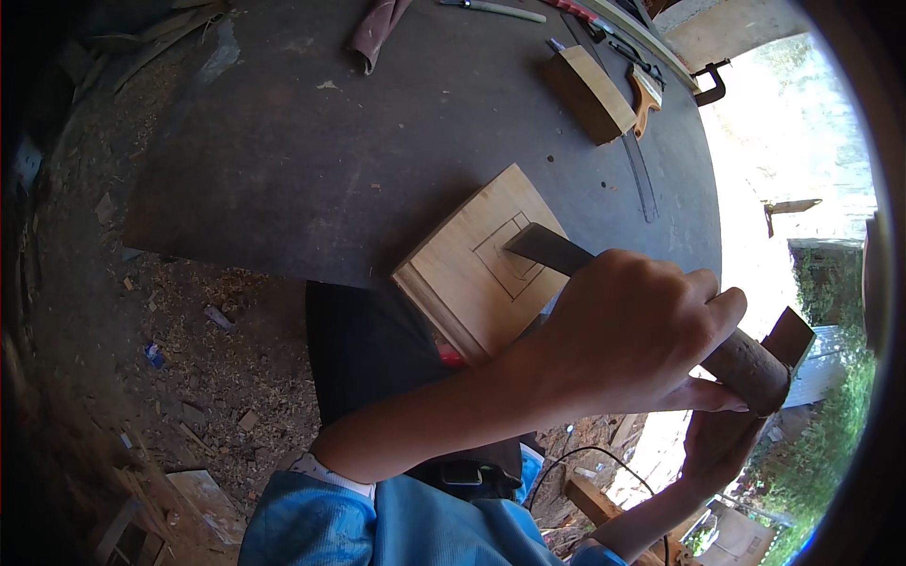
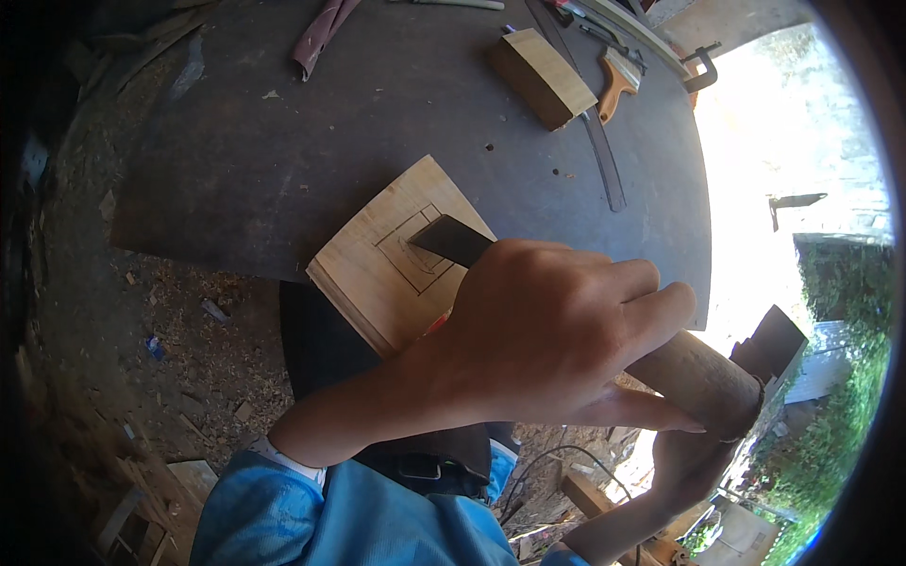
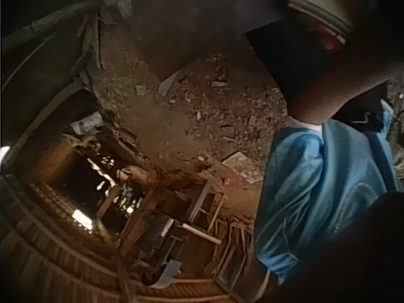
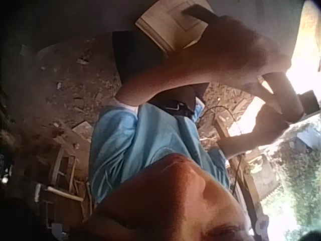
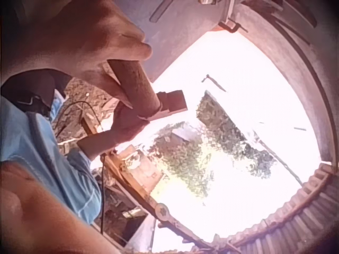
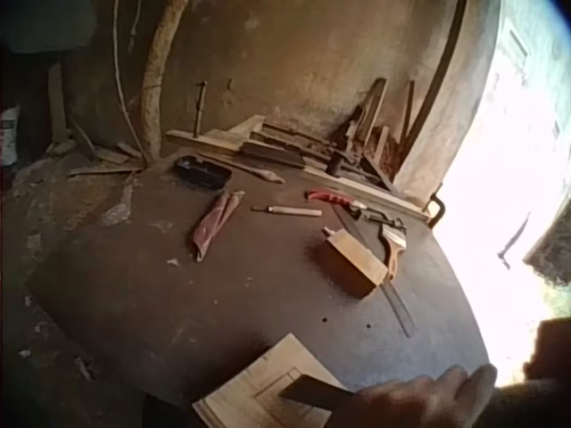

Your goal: Using a chisel and hammer to cut a rectangular mortise into a wooden block.

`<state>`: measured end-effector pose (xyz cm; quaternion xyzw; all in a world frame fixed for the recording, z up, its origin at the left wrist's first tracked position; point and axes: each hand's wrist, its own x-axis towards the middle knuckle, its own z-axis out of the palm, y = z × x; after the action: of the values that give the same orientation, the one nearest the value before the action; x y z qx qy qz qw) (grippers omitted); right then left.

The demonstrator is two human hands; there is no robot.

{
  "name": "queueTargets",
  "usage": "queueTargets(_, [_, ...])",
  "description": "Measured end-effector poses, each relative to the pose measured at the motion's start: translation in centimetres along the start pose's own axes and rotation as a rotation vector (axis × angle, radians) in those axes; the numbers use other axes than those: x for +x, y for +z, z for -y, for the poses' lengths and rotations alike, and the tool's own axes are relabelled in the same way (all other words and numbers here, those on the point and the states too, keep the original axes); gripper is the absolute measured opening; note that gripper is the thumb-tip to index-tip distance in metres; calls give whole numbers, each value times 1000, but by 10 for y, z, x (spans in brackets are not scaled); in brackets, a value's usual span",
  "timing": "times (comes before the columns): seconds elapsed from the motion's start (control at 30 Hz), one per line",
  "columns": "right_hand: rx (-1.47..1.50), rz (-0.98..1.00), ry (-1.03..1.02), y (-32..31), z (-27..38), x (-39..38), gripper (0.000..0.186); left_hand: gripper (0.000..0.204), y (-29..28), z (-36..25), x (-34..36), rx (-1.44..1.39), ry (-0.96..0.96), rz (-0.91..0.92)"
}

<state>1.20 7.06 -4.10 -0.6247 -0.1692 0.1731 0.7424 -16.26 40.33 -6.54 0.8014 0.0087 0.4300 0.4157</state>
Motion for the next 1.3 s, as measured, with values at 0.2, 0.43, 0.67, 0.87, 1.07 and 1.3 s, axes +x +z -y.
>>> queueTargets(0.2, [-255, -232, -170, 3, 16, -1, 54, 61, -3, 1, 2, 3, -6, -41])
queueTargets(0.43, [-732, -174, -480, 12, 37, 1, 53, 60, 5, 1, -2, 32, -14, -62])
queueTargets(0.67, [-370, -373, -308, 48, 41, -5, 63, 57, 9, 4, -4, 65, 40, -127])
queueTargets(0.87, [-842, -534, -264, 68, 57, -11, 74, 52, 7, 2, -1, -51, 26, -122])
queueTargets(1.07, [-1025, -514, -622, 36, 66, -20, 76, 49, 4, 3, 0, -122, 9, -149])
queueTargets(1.3, [-2304, -454, -948, 83, 94, -25, 80, 48, 9, 4, 2, -107, 30, -148])
